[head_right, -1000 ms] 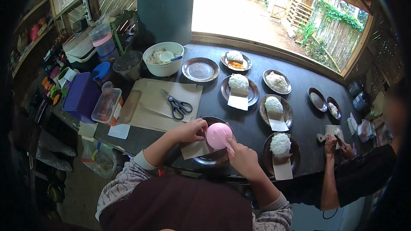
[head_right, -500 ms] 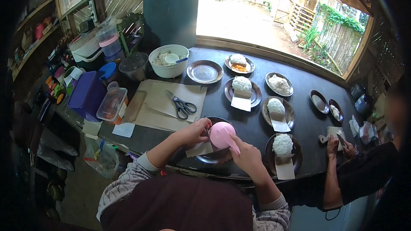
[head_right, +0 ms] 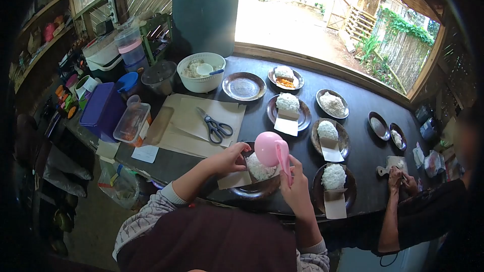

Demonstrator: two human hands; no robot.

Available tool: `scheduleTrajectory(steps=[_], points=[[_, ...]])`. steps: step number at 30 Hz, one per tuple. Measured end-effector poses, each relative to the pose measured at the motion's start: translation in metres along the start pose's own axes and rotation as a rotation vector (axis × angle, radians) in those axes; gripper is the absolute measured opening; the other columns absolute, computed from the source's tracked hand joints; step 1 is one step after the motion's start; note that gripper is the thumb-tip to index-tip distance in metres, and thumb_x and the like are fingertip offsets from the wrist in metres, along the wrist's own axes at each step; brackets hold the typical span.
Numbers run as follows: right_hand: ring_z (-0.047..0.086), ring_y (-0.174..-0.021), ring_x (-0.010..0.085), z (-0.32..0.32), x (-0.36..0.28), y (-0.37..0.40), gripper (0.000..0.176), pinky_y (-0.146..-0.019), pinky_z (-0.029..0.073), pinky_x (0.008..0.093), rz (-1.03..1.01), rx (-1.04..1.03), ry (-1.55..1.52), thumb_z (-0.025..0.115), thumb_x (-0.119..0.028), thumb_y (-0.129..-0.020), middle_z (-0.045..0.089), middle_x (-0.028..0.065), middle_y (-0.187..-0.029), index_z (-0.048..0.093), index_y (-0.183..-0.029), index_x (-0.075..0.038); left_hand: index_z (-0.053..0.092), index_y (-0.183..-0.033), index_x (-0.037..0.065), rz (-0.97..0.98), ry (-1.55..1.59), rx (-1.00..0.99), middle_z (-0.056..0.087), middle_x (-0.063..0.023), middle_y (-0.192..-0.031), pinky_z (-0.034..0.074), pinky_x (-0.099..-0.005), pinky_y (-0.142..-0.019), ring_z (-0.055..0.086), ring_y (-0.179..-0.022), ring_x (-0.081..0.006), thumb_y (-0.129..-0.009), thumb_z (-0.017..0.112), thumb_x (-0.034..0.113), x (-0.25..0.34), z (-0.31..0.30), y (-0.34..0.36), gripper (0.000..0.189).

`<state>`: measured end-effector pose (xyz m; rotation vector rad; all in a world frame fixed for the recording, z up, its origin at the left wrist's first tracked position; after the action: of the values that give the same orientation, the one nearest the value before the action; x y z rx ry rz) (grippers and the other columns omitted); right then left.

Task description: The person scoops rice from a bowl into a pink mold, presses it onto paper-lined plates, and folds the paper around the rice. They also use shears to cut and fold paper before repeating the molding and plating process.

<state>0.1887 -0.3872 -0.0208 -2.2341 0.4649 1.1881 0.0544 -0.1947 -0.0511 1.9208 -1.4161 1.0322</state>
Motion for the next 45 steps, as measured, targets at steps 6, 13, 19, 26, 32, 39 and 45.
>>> scheduleTrajectory(steps=[6, 13, 19, 26, 32, 39, 45], points=[[0.052, -0.056, 0.0094, -0.004, -0.011, -0.023, 0.047, -0.051, 0.042, 0.0221, 0.03, -0.08, 0.003, 0.053, -0.002, -0.08, 0.052, 0.0064, -0.075, 0.034, -0.123, -0.003, 0.037, -0.12, 0.003, 0.069, -0.099, 0.011, 0.043, -0.0137, -0.111, 0.047, -0.028, -0.078, 0.057, -0.091, -0.0174, -0.074, 0.066, 0.011, 0.001, -0.002, 0.001, 0.055], [0.059, -0.07, 0.0145, 0.009, -0.045, -0.072, 0.046, -0.051, 0.049, 0.0223, 0.017, -0.203, -0.27, 0.053, 0.006, -0.076, 0.047, 0.0088, -0.093, 0.038, -0.118, -0.005, 0.039, -0.119, 0.001, 0.182, 0.167, 0.132, 0.048, -0.0137, -0.112, 0.046, -0.0316, -0.079, 0.057, -0.093, -0.0205, -0.083, 0.057, 0.016, 0.028, -0.043, -0.005, 0.044], [0.061, -0.067, 0.0145, 0.047, -0.096, -0.137, 0.041, -0.05, 0.048, 0.0222, -0.121, -0.228, -0.274, 0.053, -0.001, -0.08, 0.056, 0.0101, -0.09, 0.041, -0.119, -0.002, 0.03, -0.127, 0.009, 0.247, 0.849, 0.412, 0.05, -0.0068, -0.112, 0.043, -0.029, -0.079, 0.055, -0.097, -0.0156, -0.09, 0.047, 0.023, 0.04, -0.086, -0.021, 0.042], [0.062, -0.062, 0.0167, 0.122, -0.107, -0.217, 0.052, -0.049, 0.049, 0.025, -0.082, -0.474, -0.163, 0.051, -0.008, -0.079, 0.058, 0.0159, -0.092, 0.034, -0.127, 0.001, 0.039, -0.115, 0.006, 0.375, 0.71, 0.994, 0.055, -0.0113, -0.103, 0.047, -0.0237, -0.069, 0.06, -0.084, -0.0156, -0.084, 0.058, 0.016, 0.013, -0.163, -0.039, 0.038], [0.061, -0.061, 0.017, 0.182, -0.1, -0.262, 0.063, -0.049, 0.049, 0.0259, -0.036, -0.602, -0.246, 0.052, -0.009, -0.075, 0.057, 0.0154, -0.089, 0.026, -0.132, -0.002, 0.042, -0.112, -0.004, 0.055, -0.024, 1.196, 0.06, -0.0147, -0.084, 0.049, -0.0261, -0.063, 0.062, -0.073, -0.0165, -0.08, 0.062, 0.022, -0.046, -0.229, -0.052, 0.046], [0.059, -0.063, 0.0144, 0.233, -0.088, -0.287, 0.043, -0.049, 0.045, 0.0229, 0.091, -0.666, -0.23, 0.052, -0.013, -0.076, 0.055, 0.0087, -0.089, 0.04, -0.116, -0.005, 0.047, -0.106, -0.003, -0.124, -0.09, 1.171, 0.062, -0.0181, -0.084, 0.048, -0.033, -0.069, 0.062, -0.075, -0.0256, -0.078, 0.058, 0.016, -0.073, -0.244, -0.067, 0.035], [0.06, -0.06, 0.0141, 0.238, -0.089, -0.295, 0.039, -0.041, 0.041, 0.0218, 0.054, -0.65, -0.164, 0.052, -0.021, -0.075, 0.057, 0.0071, -0.082, 0.044, -0.109, -0.002, 0.054, -0.094, -0.002, -0.142, 0.067, 1.105, 0.062, -0.0155, -0.083, 0.048, -0.0335, -0.069, 0.061, -0.075, -0.0263, -0.077, 0.052, 0.009, -0.099, -0.246, -0.072, 0.02]])
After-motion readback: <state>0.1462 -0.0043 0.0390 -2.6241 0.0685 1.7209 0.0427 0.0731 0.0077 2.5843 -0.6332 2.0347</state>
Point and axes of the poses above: each hand's wrist, its own y-axis away from the middle knuckle, its own z-axis out of the palm, x = y × z, the point moved 2 cm from there along -y, towards the middle knuckle
